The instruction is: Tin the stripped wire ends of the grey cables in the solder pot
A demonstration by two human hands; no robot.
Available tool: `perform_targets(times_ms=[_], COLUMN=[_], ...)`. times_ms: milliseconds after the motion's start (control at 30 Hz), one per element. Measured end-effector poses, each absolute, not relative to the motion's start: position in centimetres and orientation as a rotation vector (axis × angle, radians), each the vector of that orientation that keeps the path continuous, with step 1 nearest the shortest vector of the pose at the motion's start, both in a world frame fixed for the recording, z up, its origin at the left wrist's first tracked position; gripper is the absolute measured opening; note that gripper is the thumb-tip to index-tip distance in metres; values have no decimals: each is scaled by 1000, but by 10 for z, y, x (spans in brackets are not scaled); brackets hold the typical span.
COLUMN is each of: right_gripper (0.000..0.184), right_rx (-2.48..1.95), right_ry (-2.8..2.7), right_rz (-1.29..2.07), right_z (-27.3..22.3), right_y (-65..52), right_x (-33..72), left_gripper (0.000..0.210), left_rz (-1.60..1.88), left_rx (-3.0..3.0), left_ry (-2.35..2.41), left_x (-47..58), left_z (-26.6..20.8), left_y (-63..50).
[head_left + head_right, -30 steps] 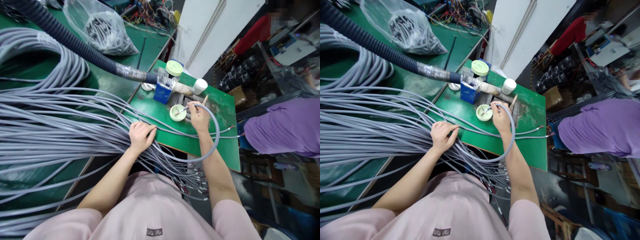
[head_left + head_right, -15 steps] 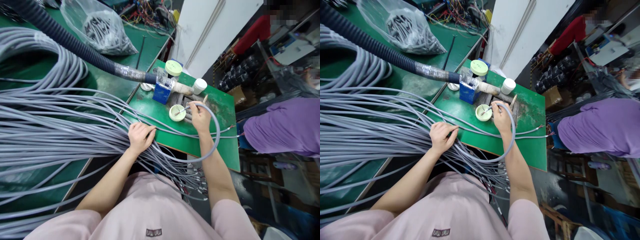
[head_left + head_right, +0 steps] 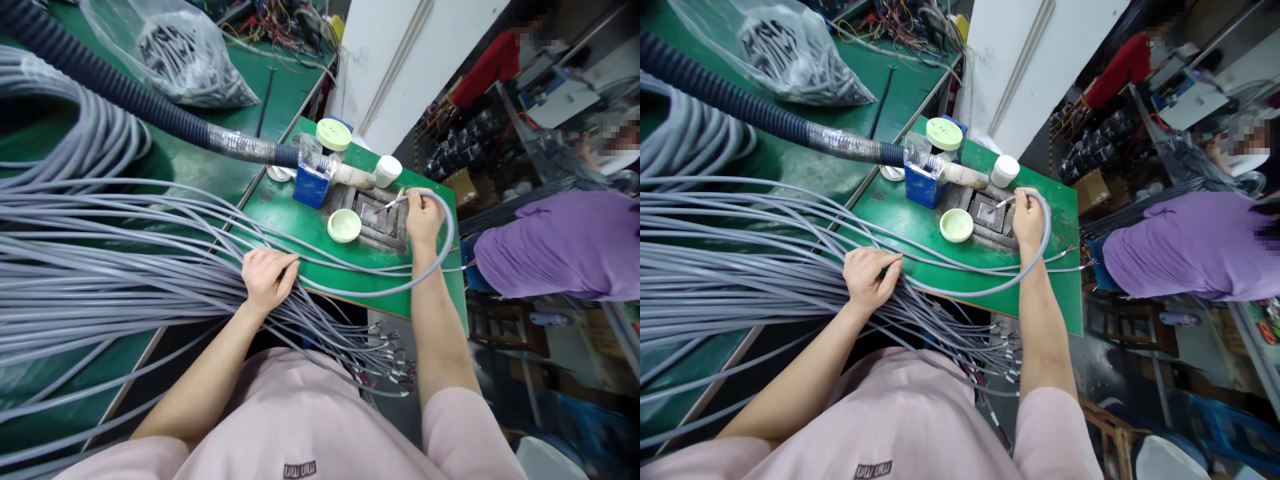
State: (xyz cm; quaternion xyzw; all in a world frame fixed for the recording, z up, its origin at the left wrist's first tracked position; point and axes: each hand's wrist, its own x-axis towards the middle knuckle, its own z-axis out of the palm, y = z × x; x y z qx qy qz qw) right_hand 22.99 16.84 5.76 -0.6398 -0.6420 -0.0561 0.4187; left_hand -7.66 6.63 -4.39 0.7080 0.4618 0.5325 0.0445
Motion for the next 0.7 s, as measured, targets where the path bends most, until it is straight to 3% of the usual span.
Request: perform_targets(times_ms=[700], right_gripper=[35], right_rx=[-1866], right_ry=[-1562], right_rz=[-76], right_z=[30], right_y=[196], right_x=[244], left_gripper=[11], left_rz=[1736], left_rx=[2242], left_ry=[1360], left_x=[-76], left_z=[-44], left_y=[68])
